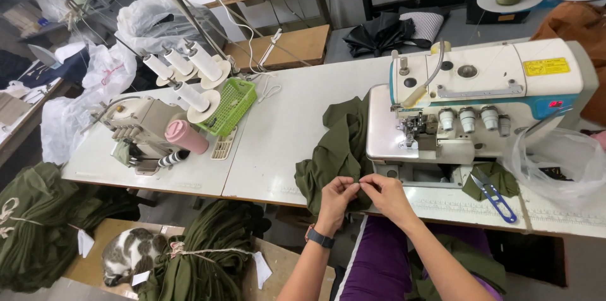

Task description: Organizing and folding green fabric pieces at a sewing workstation.

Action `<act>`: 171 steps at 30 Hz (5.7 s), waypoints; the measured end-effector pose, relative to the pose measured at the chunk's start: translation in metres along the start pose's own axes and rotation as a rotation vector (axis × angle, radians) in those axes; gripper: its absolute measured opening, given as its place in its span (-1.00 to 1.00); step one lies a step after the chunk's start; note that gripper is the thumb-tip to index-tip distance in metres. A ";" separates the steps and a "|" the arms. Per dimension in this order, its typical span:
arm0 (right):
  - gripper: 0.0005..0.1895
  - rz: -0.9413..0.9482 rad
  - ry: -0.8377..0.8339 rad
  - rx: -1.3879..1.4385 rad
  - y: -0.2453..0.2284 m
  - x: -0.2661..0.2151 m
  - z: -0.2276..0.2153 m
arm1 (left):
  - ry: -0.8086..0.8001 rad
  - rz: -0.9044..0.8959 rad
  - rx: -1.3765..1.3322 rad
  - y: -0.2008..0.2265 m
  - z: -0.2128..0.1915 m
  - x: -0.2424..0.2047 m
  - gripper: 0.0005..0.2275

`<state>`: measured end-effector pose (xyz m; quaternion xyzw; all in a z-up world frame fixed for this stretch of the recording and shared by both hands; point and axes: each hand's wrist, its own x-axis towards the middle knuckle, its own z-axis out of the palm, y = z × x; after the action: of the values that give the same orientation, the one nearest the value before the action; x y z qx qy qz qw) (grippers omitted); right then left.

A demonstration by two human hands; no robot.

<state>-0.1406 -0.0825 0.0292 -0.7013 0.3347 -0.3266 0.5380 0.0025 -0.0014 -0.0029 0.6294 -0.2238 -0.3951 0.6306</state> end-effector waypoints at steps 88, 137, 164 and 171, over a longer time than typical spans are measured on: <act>-0.79 0.214 0.186 0.689 0.094 0.026 0.014 | -0.401 0.217 0.162 0.004 -0.075 0.053 -0.85; -0.75 0.201 -0.027 0.186 0.060 0.018 -0.013 | -0.018 0.601 0.793 0.040 -0.027 0.026 -0.93; -0.85 -0.073 0.643 -0.769 0.101 -0.093 -0.182 | 0.029 1.178 1.009 -0.011 0.043 -0.016 -0.92; -0.91 0.004 0.253 -0.696 0.085 -0.134 -0.181 | -0.855 0.424 0.897 -0.146 0.106 -0.104 -0.63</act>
<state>-0.3740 -0.0866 -0.0286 -0.7958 0.4910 -0.2760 0.2223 -0.1727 0.0301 -0.1106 0.5611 -0.7170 -0.3459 0.2267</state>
